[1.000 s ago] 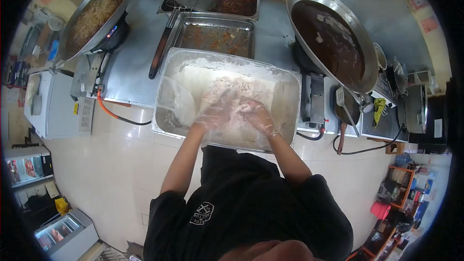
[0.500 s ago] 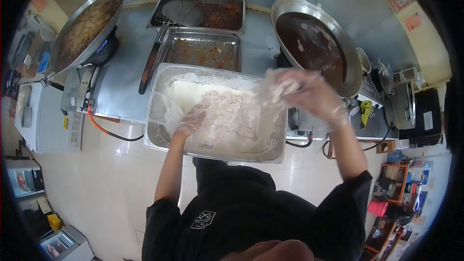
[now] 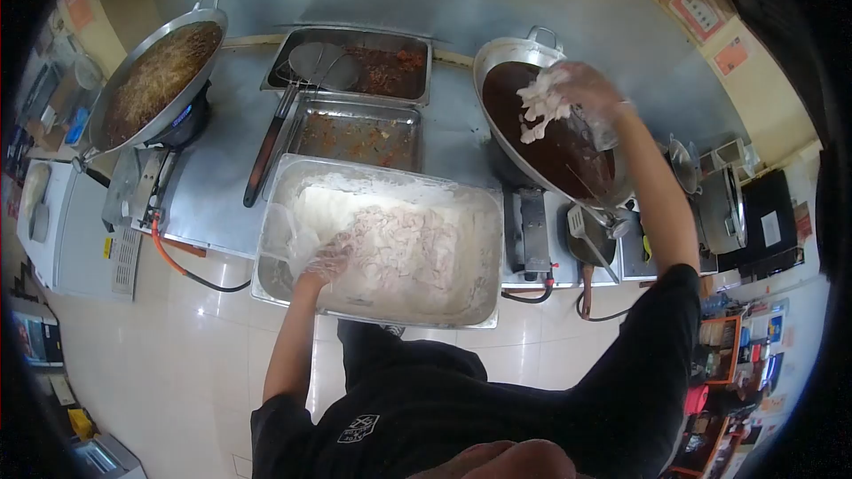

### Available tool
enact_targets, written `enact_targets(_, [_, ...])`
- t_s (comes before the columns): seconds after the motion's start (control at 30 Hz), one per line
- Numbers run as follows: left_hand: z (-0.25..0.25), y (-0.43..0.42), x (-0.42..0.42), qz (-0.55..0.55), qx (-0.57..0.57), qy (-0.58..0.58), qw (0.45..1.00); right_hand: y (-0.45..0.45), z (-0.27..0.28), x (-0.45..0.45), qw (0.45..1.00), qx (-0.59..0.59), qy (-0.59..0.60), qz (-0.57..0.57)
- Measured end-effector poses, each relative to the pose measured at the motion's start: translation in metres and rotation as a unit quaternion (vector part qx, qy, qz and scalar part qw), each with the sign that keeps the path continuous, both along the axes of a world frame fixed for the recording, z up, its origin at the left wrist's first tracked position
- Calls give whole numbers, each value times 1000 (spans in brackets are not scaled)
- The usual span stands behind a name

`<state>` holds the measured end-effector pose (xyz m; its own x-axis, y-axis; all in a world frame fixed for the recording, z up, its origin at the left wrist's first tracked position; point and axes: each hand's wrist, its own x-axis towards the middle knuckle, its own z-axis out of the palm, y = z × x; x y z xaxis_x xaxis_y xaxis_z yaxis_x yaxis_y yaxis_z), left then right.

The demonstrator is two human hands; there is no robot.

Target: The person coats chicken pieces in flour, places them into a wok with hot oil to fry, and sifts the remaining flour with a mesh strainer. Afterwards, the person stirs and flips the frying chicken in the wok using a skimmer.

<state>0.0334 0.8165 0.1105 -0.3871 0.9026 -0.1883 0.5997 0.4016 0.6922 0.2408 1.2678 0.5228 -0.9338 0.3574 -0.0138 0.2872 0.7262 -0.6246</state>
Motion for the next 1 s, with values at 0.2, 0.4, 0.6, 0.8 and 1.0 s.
enact_targets(0.2, [-33,13,3,-98,10,28,995,84,-113,1,936,271,-222,40])
enact_targets(0.4, [43,40,25,-170,-127,144,967,160,-146,65,863,407,-298,-21])
enact_targets(0.6, [72,65,33,-212,-59,180,959,206,7,179,777,585,-215,-85])
enact_targets(0.8, [-2,49,28,-304,-16,280,911,-107,118,75,944,67,-126,-296])
enact_targets(1.0, [4,66,-4,-152,-147,124,969,-232,-170,19,992,-18,-127,8])
